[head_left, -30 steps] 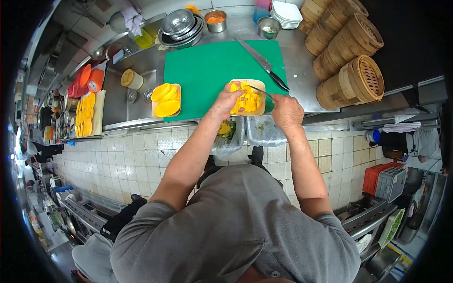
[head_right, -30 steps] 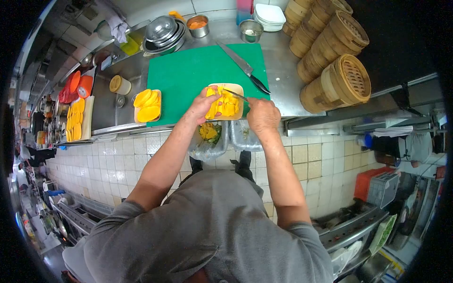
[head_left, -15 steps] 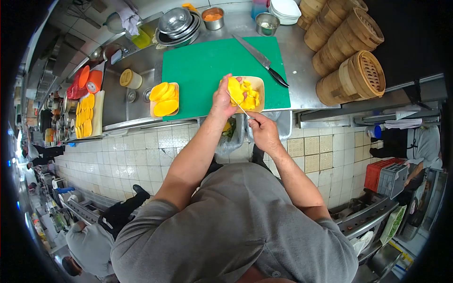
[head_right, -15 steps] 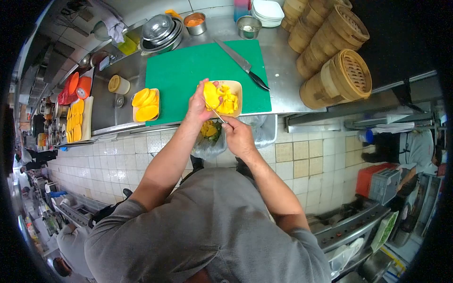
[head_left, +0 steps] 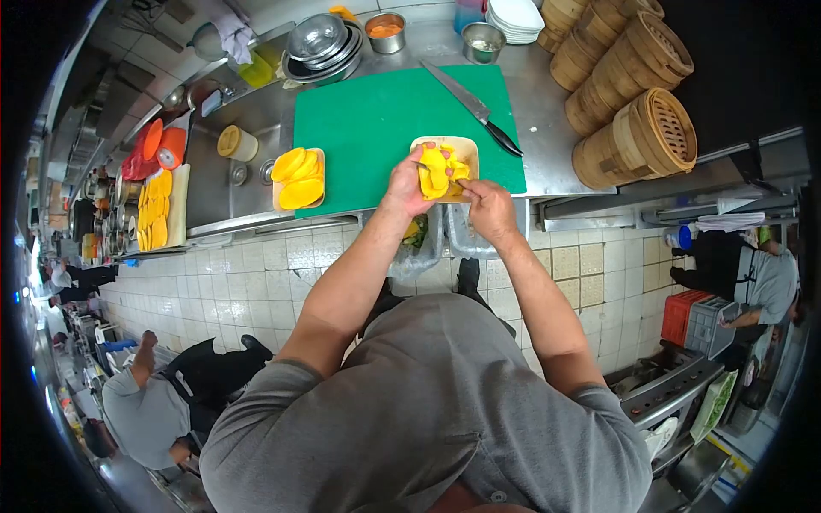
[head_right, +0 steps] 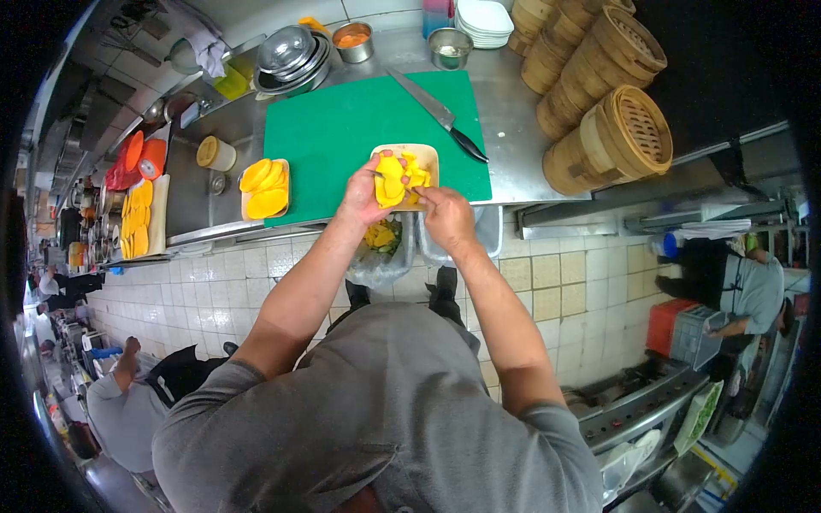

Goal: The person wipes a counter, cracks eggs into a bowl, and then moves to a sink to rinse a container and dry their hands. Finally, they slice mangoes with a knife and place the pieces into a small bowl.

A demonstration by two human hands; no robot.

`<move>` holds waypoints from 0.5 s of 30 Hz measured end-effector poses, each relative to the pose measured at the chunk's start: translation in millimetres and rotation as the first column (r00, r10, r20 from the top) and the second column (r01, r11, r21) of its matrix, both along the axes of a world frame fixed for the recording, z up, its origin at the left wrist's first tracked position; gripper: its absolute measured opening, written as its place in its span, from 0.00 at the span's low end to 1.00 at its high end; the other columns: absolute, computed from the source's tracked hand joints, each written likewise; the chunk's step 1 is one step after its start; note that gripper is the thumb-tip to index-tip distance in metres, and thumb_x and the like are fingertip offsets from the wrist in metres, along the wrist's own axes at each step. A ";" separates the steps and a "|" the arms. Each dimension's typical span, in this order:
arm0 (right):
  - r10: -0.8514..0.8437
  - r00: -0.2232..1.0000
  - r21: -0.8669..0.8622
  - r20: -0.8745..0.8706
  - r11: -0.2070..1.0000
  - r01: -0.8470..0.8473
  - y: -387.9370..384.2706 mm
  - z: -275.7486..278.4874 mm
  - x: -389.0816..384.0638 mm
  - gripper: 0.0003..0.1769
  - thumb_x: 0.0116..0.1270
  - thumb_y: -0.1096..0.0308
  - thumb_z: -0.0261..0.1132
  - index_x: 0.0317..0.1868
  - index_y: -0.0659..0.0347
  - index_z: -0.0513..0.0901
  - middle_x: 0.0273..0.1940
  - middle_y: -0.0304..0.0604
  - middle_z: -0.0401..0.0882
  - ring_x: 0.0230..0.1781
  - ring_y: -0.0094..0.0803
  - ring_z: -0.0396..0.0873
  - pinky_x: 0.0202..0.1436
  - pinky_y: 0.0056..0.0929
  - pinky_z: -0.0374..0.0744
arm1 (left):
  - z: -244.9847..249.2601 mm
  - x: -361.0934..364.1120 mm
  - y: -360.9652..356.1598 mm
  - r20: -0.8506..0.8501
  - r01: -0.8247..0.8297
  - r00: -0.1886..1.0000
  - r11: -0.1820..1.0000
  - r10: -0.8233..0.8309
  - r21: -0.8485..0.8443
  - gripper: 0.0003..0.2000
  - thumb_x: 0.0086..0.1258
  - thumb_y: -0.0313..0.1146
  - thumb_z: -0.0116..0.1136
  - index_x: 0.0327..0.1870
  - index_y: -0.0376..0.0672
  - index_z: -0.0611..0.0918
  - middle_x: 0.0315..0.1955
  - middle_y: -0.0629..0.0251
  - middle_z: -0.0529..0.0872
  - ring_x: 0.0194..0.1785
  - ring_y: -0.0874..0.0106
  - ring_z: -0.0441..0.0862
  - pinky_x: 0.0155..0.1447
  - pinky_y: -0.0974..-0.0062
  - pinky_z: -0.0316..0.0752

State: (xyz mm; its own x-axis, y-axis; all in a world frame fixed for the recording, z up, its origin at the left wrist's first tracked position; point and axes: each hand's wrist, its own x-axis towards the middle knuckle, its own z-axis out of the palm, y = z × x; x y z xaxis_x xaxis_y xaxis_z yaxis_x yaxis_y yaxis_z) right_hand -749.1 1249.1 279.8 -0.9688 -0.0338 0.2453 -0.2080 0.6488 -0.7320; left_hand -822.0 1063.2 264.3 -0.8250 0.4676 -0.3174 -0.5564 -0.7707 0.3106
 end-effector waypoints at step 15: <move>-0.128 0.983 0.258 0.131 0.962 0.091 -6.3 29.4 -19.5 0.10 0.68 0.67 0.68 0.48 0.50 0.92 0.38 0.49 0.87 0.42 0.50 0.87 0.44 0.49 0.84 | 4.6 6.3 2.7 0.067 0.040 0.997 0.999 -0.038 -0.019 0.19 0.87 0.55 0.42 0.57 0.52 0.78 0.52 0.62 0.86 0.49 0.63 0.85 0.36 0.73 0.80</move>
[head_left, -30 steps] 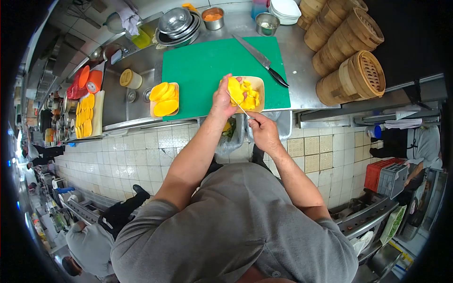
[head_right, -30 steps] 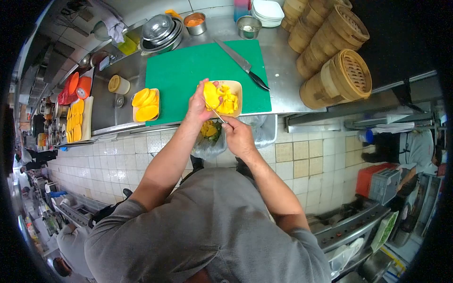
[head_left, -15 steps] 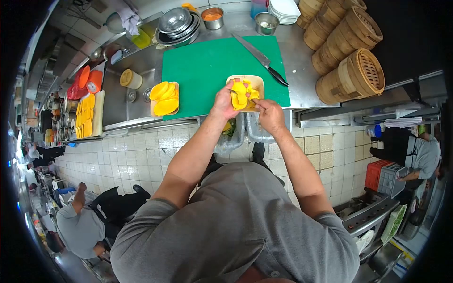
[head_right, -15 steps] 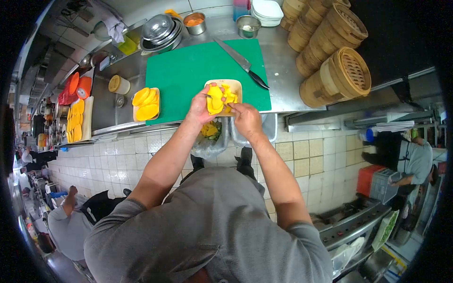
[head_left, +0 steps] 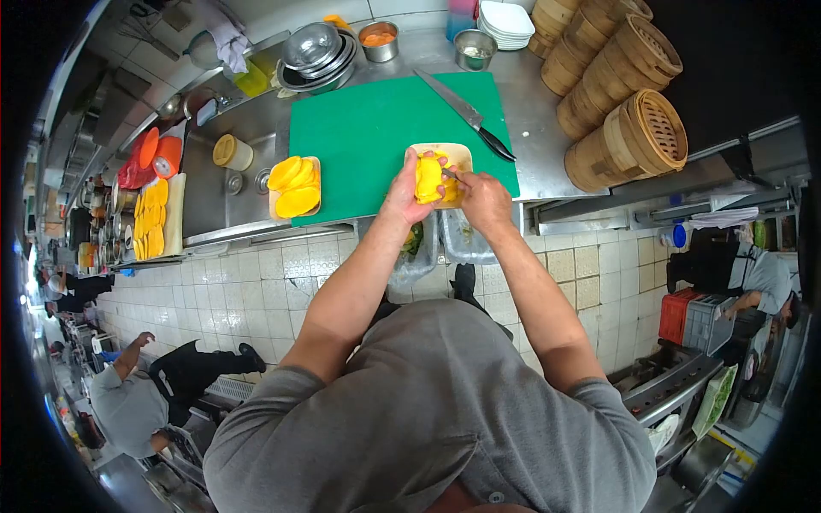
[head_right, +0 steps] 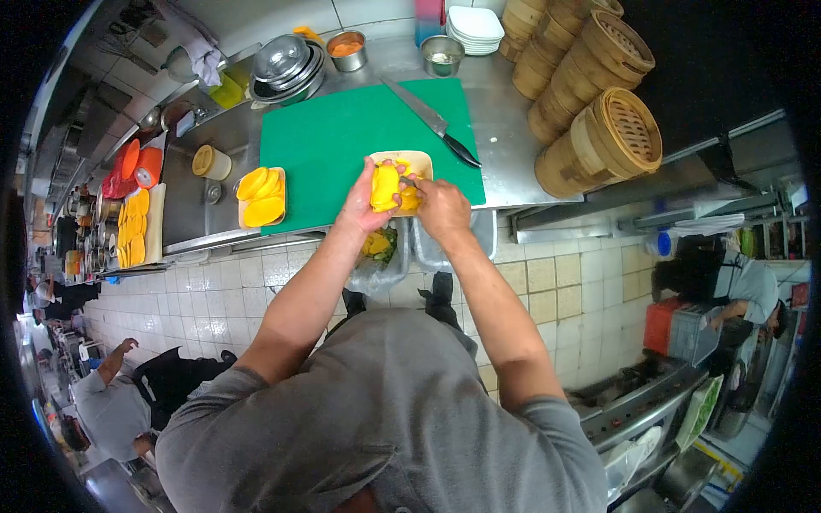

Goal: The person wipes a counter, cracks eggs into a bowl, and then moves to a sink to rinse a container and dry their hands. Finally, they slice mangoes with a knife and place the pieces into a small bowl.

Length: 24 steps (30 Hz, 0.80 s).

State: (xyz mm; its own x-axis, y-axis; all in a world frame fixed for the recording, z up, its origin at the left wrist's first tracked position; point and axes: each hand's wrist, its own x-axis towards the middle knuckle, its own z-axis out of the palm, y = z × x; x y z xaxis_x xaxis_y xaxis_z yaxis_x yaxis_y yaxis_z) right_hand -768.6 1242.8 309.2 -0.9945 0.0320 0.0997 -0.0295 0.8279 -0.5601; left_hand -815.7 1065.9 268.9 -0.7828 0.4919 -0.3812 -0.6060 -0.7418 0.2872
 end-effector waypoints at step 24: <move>0.239 0.963 -0.524 0.125 0.840 -0.141 34.0 45.1 20.9 0.11 0.71 0.65 0.71 0.51 0.57 0.91 0.42 0.52 0.90 0.44 0.51 0.88 0.48 0.42 0.84 | 22.5 -17.9 -18.9 0.051 0.066 0.996 0.982 -0.076 0.174 0.18 0.86 0.53 0.47 0.60 0.52 0.78 0.50 0.55 0.82 0.44 0.62 0.80 0.49 0.62 0.80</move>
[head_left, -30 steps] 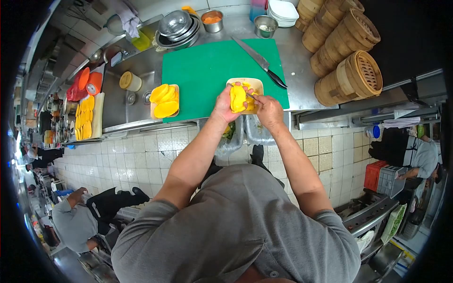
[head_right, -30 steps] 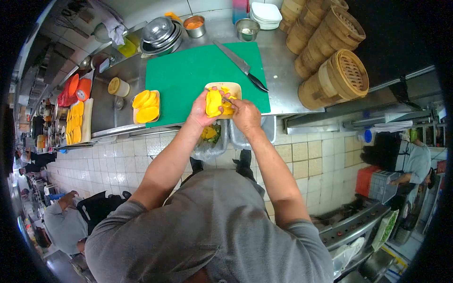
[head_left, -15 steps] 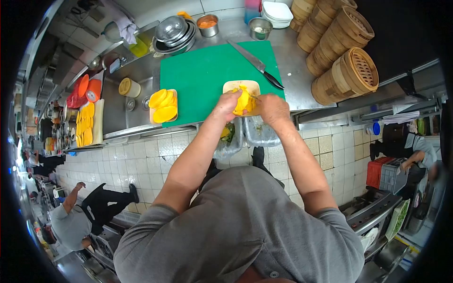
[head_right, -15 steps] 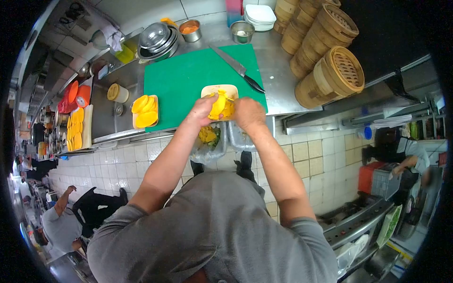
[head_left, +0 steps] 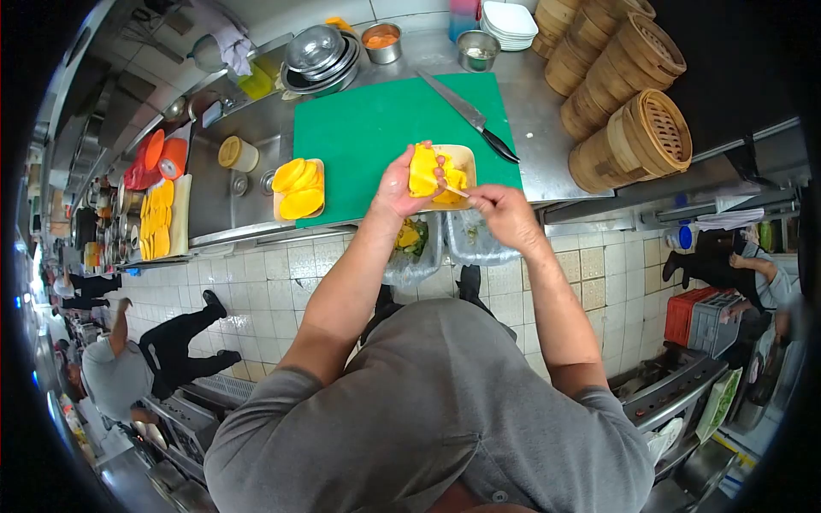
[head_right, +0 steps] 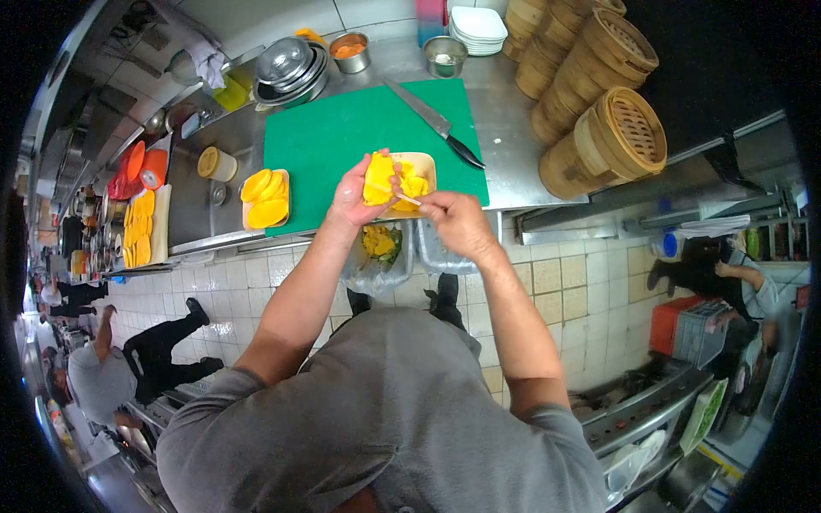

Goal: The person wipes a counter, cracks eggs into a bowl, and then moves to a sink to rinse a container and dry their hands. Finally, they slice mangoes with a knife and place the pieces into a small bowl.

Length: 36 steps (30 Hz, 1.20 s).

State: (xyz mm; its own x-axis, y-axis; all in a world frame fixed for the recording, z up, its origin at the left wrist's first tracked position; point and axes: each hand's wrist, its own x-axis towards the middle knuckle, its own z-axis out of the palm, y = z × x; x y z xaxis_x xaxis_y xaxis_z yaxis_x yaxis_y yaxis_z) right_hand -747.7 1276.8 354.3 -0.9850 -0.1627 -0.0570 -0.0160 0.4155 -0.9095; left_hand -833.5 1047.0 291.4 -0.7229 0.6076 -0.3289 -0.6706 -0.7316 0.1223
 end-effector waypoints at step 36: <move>-0.161 0.974 0.238 -0.160 0.951 0.196 -24.4 -60.9 -8.3 0.09 0.70 0.67 0.69 0.47 0.54 0.92 0.44 0.51 0.89 0.44 0.53 0.87 0.49 0.47 0.84 | -24.5 8.7 -4.6 -0.059 0.014 0.998 0.995 -0.019 -0.095 0.26 0.88 0.58 0.35 0.66 0.48 0.75 0.63 0.62 0.83 0.69 0.60 0.79 0.42 0.73 0.83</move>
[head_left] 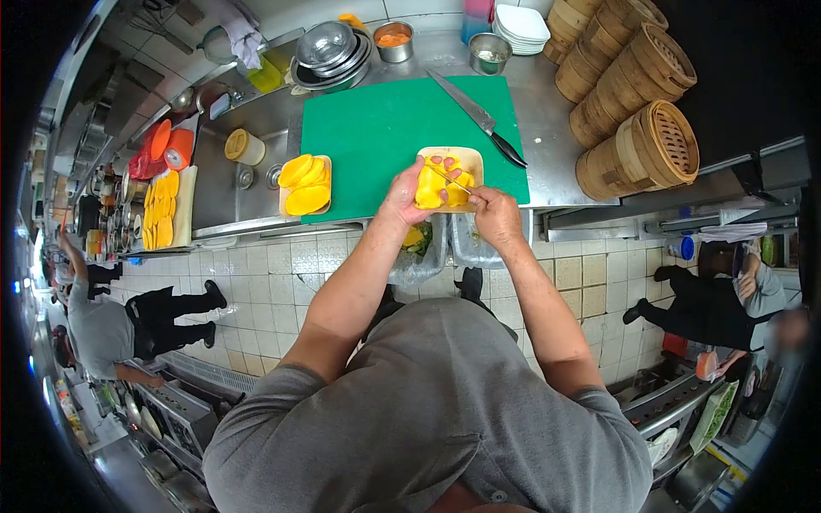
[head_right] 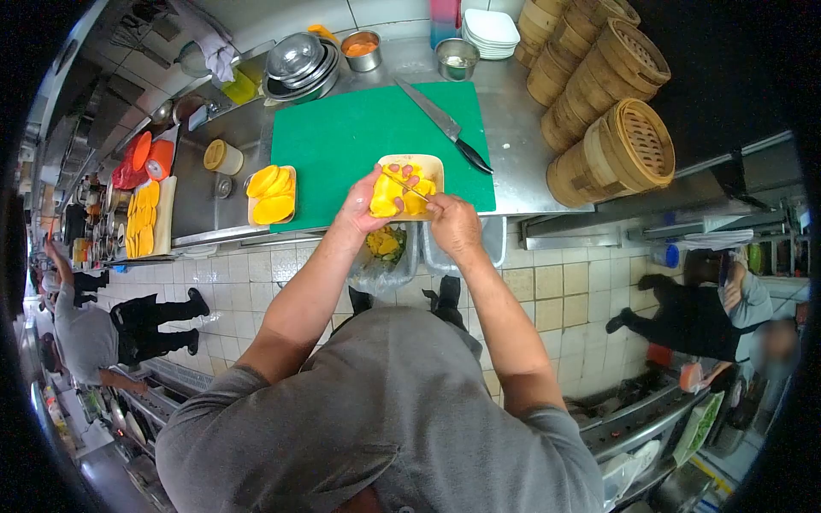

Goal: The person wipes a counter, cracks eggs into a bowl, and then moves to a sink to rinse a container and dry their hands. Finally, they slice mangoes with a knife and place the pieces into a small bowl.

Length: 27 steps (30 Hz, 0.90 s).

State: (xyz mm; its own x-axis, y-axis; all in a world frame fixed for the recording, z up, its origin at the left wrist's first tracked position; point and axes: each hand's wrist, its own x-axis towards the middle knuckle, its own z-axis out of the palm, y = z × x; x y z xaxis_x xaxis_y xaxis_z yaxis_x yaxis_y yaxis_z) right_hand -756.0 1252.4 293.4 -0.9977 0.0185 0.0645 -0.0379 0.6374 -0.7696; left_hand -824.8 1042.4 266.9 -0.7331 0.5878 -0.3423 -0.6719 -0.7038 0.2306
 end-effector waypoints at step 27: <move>0.111 0.980 0.469 0.163 0.866 -0.176 63.1 105.4 -25.3 0.10 0.67 0.66 0.69 0.44 0.59 0.92 0.41 0.58 0.88 0.44 0.55 0.87 0.47 0.49 0.83 | 4.5 -10.6 20.7 -0.135 -0.180 0.982 0.892 0.135 -0.415 0.15 0.83 0.44 0.58 0.61 0.47 0.77 0.44 0.60 0.86 0.46 0.63 0.88 0.44 0.53 0.89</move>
State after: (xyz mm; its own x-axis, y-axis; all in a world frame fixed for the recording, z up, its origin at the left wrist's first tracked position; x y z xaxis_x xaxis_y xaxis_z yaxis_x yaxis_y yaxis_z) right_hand -781.3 1315.5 398.8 -0.9872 -0.1264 -0.0978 -0.0809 0.9231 -0.3758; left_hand -835.4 1063.1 271.4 -0.8473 0.2778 -0.4526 -0.5182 -0.6190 0.5902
